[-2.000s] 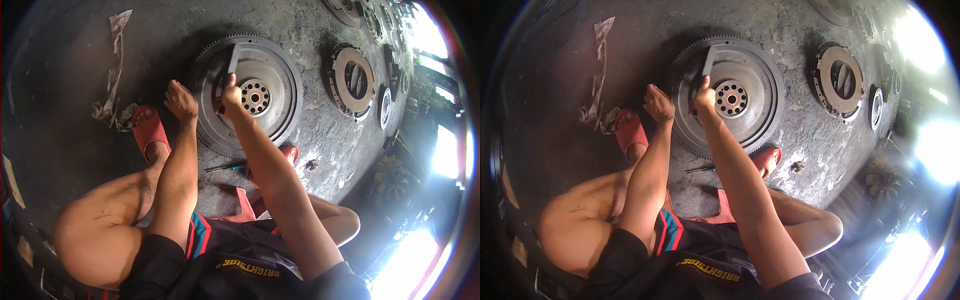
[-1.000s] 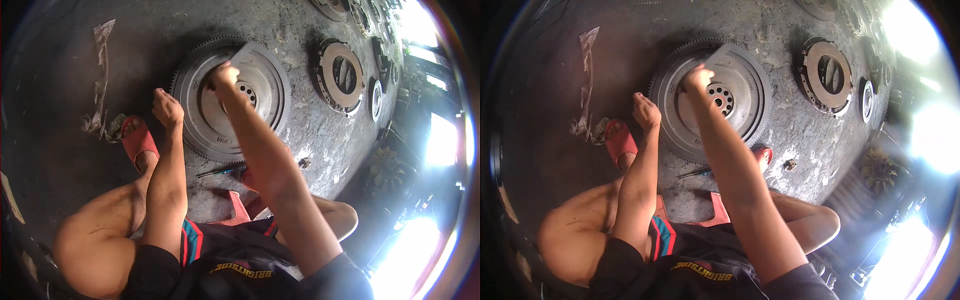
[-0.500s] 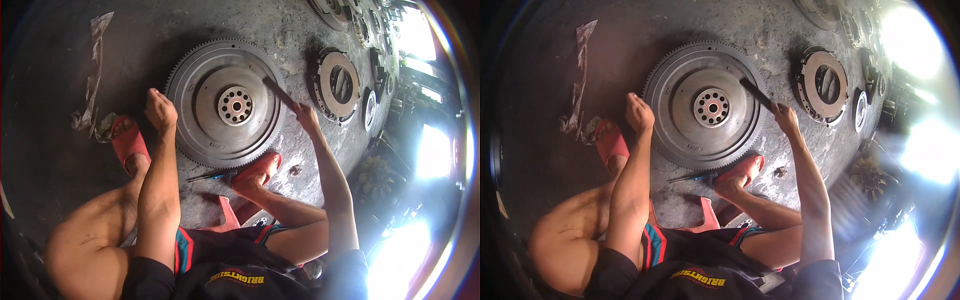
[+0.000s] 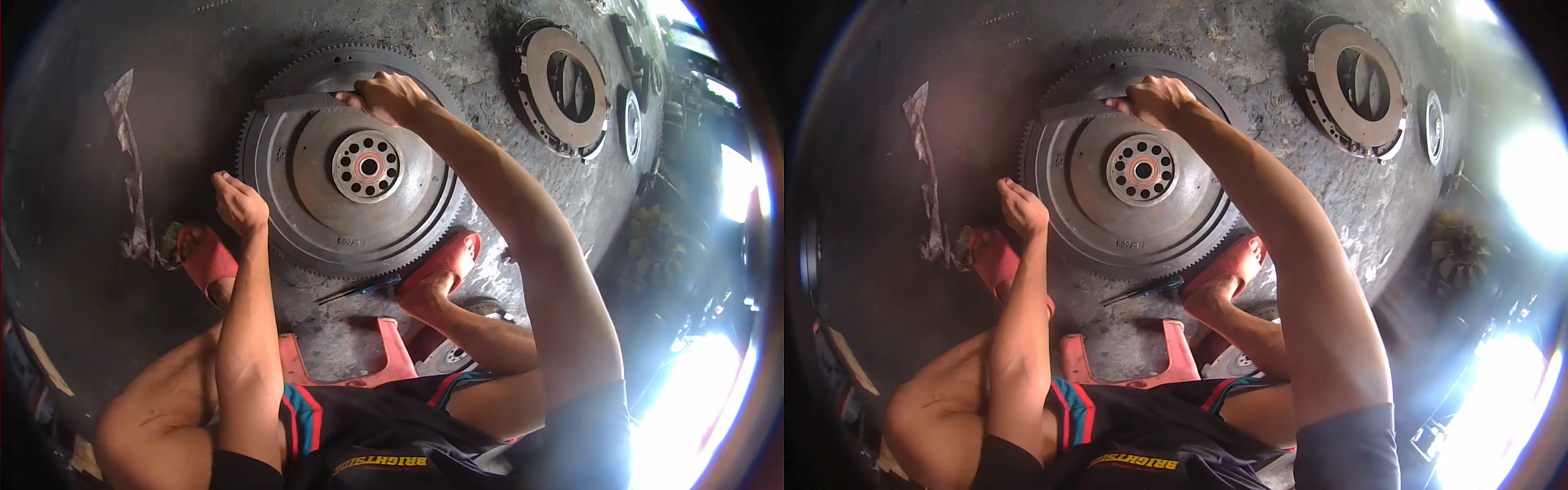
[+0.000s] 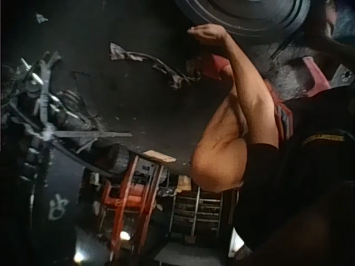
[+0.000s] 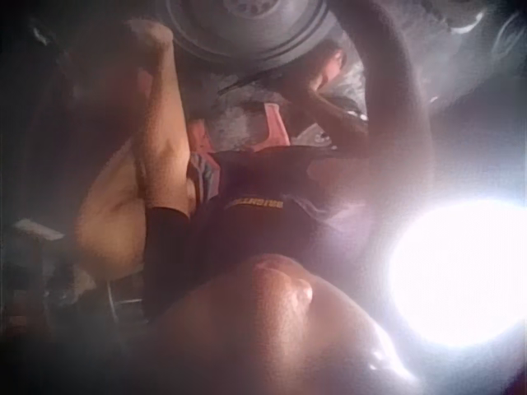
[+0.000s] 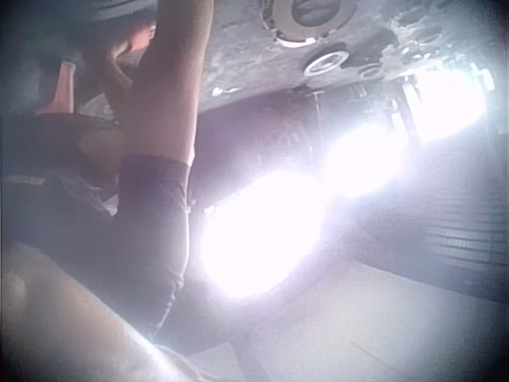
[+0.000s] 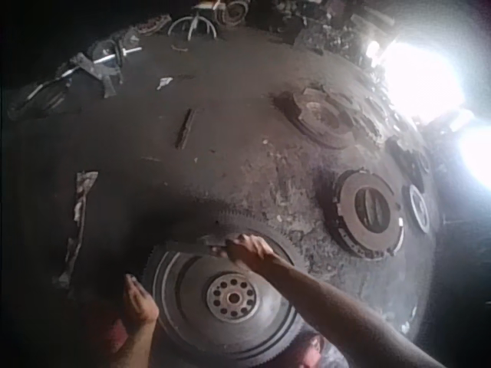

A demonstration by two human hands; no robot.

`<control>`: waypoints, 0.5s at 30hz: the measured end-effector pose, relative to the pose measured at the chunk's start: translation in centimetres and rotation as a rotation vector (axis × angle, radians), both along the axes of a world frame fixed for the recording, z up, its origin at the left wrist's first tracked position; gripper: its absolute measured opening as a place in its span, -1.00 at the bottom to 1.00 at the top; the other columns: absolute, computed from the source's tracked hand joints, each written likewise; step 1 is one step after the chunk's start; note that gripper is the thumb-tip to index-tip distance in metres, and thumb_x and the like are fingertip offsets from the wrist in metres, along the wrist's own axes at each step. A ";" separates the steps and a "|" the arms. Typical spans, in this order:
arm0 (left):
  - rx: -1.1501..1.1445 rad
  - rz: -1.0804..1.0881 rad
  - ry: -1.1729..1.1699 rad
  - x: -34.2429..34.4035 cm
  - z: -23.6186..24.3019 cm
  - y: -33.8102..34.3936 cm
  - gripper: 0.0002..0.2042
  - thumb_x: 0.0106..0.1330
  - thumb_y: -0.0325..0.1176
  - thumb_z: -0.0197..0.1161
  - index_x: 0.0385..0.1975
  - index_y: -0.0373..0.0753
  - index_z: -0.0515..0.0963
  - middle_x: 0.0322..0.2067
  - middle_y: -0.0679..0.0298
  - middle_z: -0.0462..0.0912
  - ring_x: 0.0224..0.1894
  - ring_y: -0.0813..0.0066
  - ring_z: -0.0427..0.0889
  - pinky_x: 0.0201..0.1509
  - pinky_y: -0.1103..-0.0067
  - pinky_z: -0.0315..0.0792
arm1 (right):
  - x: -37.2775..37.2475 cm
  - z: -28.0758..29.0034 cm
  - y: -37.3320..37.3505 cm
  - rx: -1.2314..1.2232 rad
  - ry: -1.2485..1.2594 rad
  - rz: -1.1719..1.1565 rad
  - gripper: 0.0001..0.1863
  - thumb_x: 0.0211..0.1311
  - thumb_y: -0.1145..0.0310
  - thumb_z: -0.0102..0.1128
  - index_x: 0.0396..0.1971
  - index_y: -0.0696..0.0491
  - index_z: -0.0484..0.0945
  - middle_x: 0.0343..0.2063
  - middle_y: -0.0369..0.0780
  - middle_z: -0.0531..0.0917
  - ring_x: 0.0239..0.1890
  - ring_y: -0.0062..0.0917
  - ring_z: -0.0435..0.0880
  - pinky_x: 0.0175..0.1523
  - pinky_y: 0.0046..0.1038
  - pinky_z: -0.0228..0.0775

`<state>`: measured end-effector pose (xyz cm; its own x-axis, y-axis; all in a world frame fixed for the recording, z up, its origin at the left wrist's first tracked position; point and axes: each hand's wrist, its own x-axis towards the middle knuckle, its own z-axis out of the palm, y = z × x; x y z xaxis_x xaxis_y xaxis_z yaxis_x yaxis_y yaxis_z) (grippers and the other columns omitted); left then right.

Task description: Cleaning a metal flywheel with a brush and a cloth.

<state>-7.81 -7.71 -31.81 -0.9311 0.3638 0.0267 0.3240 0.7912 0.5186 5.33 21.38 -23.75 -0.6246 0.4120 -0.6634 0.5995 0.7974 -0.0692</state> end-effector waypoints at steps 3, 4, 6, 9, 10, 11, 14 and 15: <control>-0.028 0.055 0.012 -0.4 -0.6 -1.2 -0.79 0.49 -0.31 -0.17 -0.20 -0.28 0.38 -0.31 -0.05 0.59 -0.24 -0.14 0.58 -0.21 0.12 0.42 | 3.9 -0.5 1.9 0.076 0.219 0.180 -0.58 0.47 0.02 -0.18 0.25 -0.29 0.41 -0.53 -0.21 0.66 -0.45 -0.44 0.71 -0.29 -0.33 0.65; -0.050 0.072 0.026 -1.1 -0.3 -2.0 -0.79 0.49 -0.31 -0.17 -0.20 -0.28 0.38 -0.31 -0.05 0.59 -0.24 -0.14 0.58 -0.21 0.12 0.42 | 5.2 1.7 2.8 0.066 0.035 -0.013 -0.62 0.47 0.09 -0.18 0.22 -0.44 0.40 -0.32 -0.23 0.72 -0.33 -0.34 0.74 -0.17 -0.25 0.63; 0.018 0.040 -0.012 -0.1 0.3 -0.3 -0.80 0.49 -0.32 -0.16 -0.20 -0.28 0.38 -0.31 -0.05 0.59 -0.24 -0.13 0.59 -0.21 0.14 0.44 | 14.4 3.4 6.6 0.196 0.153 -0.127 -0.53 0.47 -0.01 -0.16 -0.23 0.00 0.68 -0.51 -0.04 0.67 -0.39 -0.13 0.71 -0.24 -0.14 0.56; -0.013 0.038 0.000 0.1 0.4 -0.5 -0.81 0.49 -0.32 -0.14 -0.21 -0.29 0.38 -0.32 -0.03 0.59 -0.25 -0.09 0.60 -0.21 0.16 0.44 | 24.1 2.8 2.2 0.243 0.224 -0.304 -0.48 0.44 0.00 -0.07 -0.42 0.14 0.67 -0.53 0.08 0.65 -0.43 -0.01 0.68 -0.26 -0.08 0.54; -0.028 0.036 0.027 -0.4 0.2 -0.9 -0.80 0.49 -0.32 -0.14 -0.22 -0.29 0.38 -0.33 -0.02 0.59 -0.25 -0.08 0.60 -0.20 0.16 0.44 | 24.8 2.4 -0.4 0.170 0.302 -0.418 -0.51 0.42 0.02 -0.03 -0.40 0.15 0.66 -0.52 0.11 0.64 -0.42 0.03 0.67 -0.22 -0.07 0.54; -0.013 0.040 0.020 -0.3 0.1 -0.4 -0.80 0.49 -0.32 -0.14 -0.22 -0.29 0.38 -0.33 -0.02 0.59 -0.25 -0.08 0.60 -0.20 0.16 0.44 | 27.1 1.0 -1.2 0.172 0.268 -0.426 -0.52 0.42 0.05 -0.01 -0.41 0.17 0.65 -0.51 0.14 0.63 -0.41 0.06 0.67 -0.22 -0.07 0.54; -0.028 0.029 0.048 -0.5 -0.1 -0.7 -0.80 0.49 -0.33 -0.14 -0.25 -0.29 0.39 -0.33 0.00 0.60 -0.27 -0.05 0.61 -0.21 0.16 0.44 | 24.2 -0.3 -2.0 0.239 0.348 -0.475 -0.49 0.44 0.03 -0.05 -0.40 0.19 0.64 -0.54 0.16 0.61 -0.39 0.06 0.66 -0.23 -0.07 0.53; -0.032 0.041 0.000 -0.2 0.2 0.0 -0.79 0.48 -0.33 -0.14 -0.25 -0.30 0.41 -0.31 -0.02 0.60 -0.24 -0.07 0.60 -0.18 0.16 0.44 | 23.9 -0.5 -0.2 0.247 0.322 -0.406 -0.51 0.45 0.03 -0.08 -0.34 0.15 0.65 -0.52 0.13 0.63 -0.38 0.04 0.67 -0.24 -0.07 0.52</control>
<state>-8.05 -7.70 -31.56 -0.9453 0.3258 0.0159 0.2910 0.8202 0.4925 29.24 21.15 -24.24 -0.5383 0.7799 -0.3194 0.8408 0.5231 -0.1395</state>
